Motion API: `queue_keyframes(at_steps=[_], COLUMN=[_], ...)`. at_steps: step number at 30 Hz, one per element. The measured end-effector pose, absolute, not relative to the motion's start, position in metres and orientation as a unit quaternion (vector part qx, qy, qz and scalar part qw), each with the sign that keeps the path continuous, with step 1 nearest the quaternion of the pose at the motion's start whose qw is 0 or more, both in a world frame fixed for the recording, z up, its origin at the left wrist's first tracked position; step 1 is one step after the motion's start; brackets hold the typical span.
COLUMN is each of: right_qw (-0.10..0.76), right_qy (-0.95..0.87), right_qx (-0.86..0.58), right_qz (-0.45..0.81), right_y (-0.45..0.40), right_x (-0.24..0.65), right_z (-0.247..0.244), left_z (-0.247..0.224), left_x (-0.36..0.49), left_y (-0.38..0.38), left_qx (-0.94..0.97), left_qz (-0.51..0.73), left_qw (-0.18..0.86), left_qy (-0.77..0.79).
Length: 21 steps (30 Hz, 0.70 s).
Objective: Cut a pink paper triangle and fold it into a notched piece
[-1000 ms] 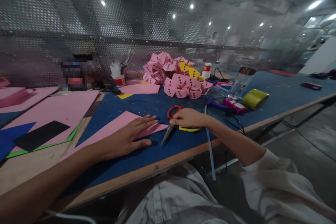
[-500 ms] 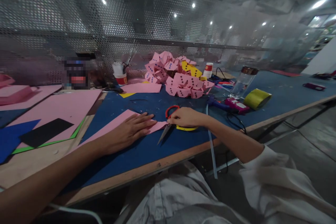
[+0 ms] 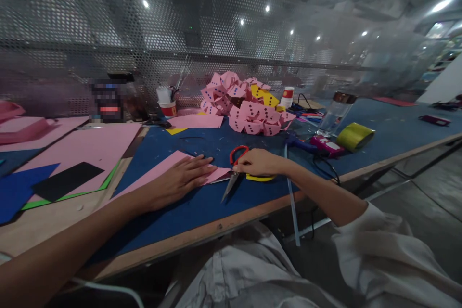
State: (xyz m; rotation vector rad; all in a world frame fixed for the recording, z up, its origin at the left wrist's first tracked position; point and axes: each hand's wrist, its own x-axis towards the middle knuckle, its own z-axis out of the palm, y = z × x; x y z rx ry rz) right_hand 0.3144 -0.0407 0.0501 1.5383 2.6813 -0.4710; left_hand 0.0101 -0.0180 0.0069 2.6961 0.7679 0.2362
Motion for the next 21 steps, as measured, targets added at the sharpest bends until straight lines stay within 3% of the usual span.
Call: queue_keyframes(at_steps=[12,21], right_qw=[-0.024,-0.186], right_qy=[0.859,0.805], right_qx=[0.470,0.482], right_qz=[-0.201,-0.292], right_y=[-0.042,-0.043], right_x=[0.326,0.342], right_z=[0.049,0.069], left_z=[0.010,0.018], left_x=[0.012,0.014], left_y=[-0.021,-0.023], left_qx=[0.937,0.911], left_qz=[0.072,0.174], left_qw=[0.165,0.190], left_qy=[0.300,0.323])
